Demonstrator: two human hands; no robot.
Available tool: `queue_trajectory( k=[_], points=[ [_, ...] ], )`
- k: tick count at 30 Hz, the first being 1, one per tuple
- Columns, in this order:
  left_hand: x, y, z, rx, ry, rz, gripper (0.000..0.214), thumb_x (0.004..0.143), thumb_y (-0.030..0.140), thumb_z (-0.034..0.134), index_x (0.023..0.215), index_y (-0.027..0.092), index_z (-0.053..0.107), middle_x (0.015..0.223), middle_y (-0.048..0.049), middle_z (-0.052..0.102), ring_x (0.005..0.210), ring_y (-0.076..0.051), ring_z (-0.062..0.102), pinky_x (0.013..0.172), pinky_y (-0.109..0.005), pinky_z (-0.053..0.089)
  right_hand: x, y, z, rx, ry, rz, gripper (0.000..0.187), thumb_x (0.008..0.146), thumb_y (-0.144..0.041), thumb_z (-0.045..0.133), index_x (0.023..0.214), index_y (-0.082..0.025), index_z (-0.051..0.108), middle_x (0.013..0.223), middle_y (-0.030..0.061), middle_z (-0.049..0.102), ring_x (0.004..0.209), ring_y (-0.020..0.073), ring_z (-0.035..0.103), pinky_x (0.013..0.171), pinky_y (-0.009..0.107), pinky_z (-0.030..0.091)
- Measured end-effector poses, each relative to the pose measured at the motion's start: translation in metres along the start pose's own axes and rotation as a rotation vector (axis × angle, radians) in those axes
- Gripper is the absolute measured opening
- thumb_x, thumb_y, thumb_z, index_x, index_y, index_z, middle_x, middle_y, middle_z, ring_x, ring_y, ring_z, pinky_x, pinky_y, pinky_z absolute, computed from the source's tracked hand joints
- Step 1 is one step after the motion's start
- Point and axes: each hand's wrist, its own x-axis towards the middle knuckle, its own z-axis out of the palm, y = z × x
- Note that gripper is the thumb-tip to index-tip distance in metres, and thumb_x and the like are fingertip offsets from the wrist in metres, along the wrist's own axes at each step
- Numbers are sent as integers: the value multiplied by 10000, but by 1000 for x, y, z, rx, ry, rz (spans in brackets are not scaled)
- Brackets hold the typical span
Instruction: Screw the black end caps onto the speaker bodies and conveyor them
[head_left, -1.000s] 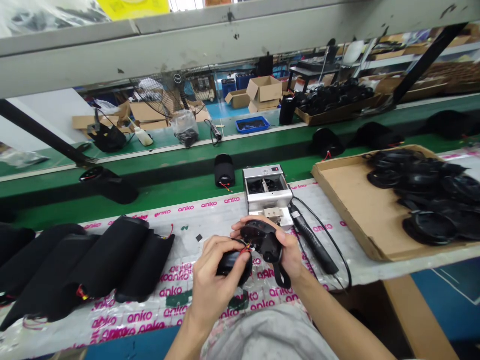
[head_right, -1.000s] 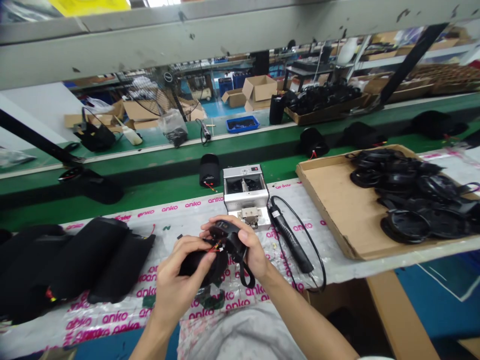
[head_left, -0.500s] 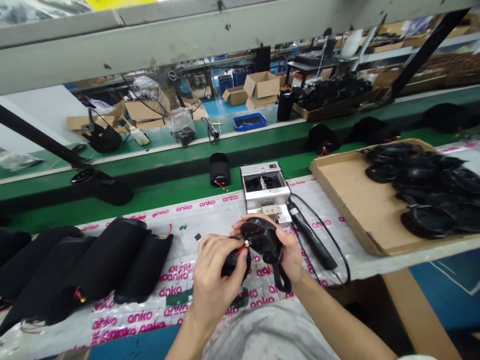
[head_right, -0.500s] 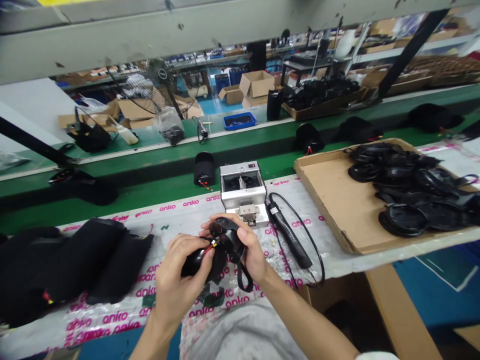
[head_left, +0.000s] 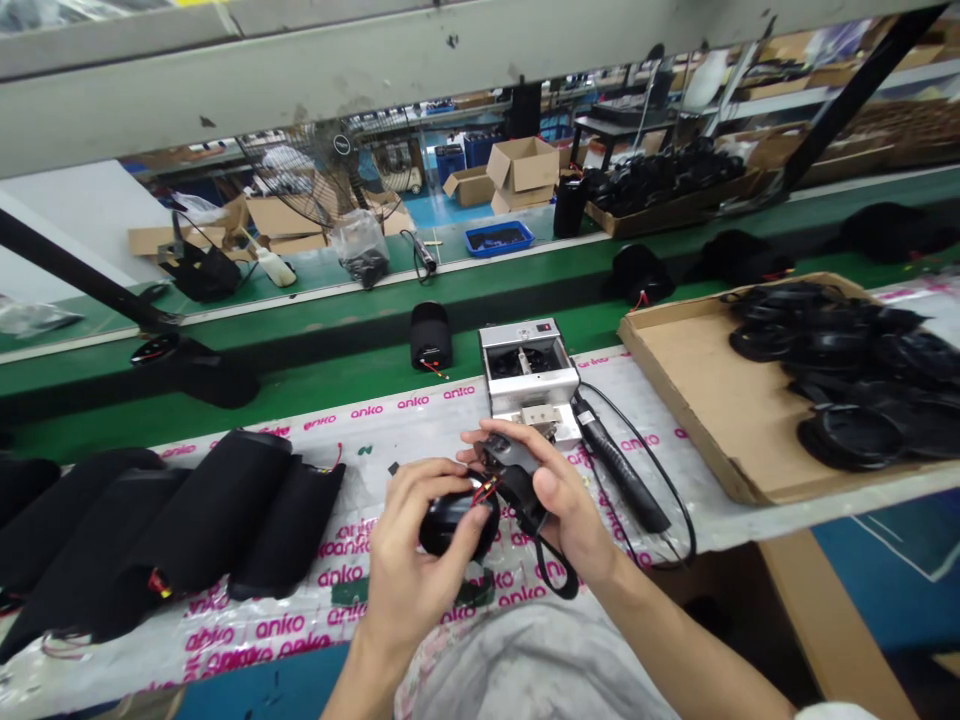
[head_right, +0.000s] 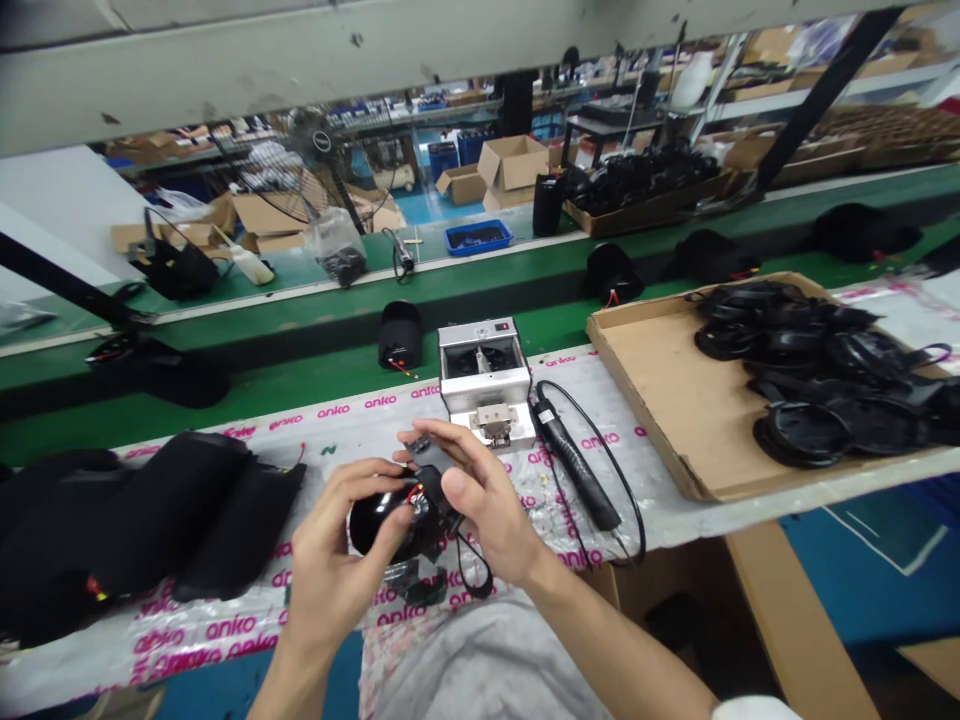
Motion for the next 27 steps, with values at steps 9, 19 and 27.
queue_trajectory(
  k=[9,19,27],
  points=[
    [-10,-3,-1,9,32,-64,123,1010,133,718,991,254,725,1226,-42,724,1141,-193,756,993,-287,606,-4,8,14,-187,55,-103,625,936,-664,882,1424,-327,686,1369,45,723,1276,204,700,1115,271,548],
    [-24,-12,-3,-190,-57,-192,225,1027,279,717,1232,263,810,1445,-119,712,1338,-311,713,1098,-415,619,-13,10,28,-499,17,-157,738,870,-260,877,1536,-328,567,1503,25,595,1426,196,591,1235,260,468],
    [-29,-27,-10,-741,63,-474,421,1128,563,533,1330,267,753,1573,-121,672,1478,-336,648,1259,-500,519,-20,12,19,-941,-29,-251,981,824,-383,984,1625,-384,419,1561,75,571,1472,345,549,1355,590,382]
  ],
)
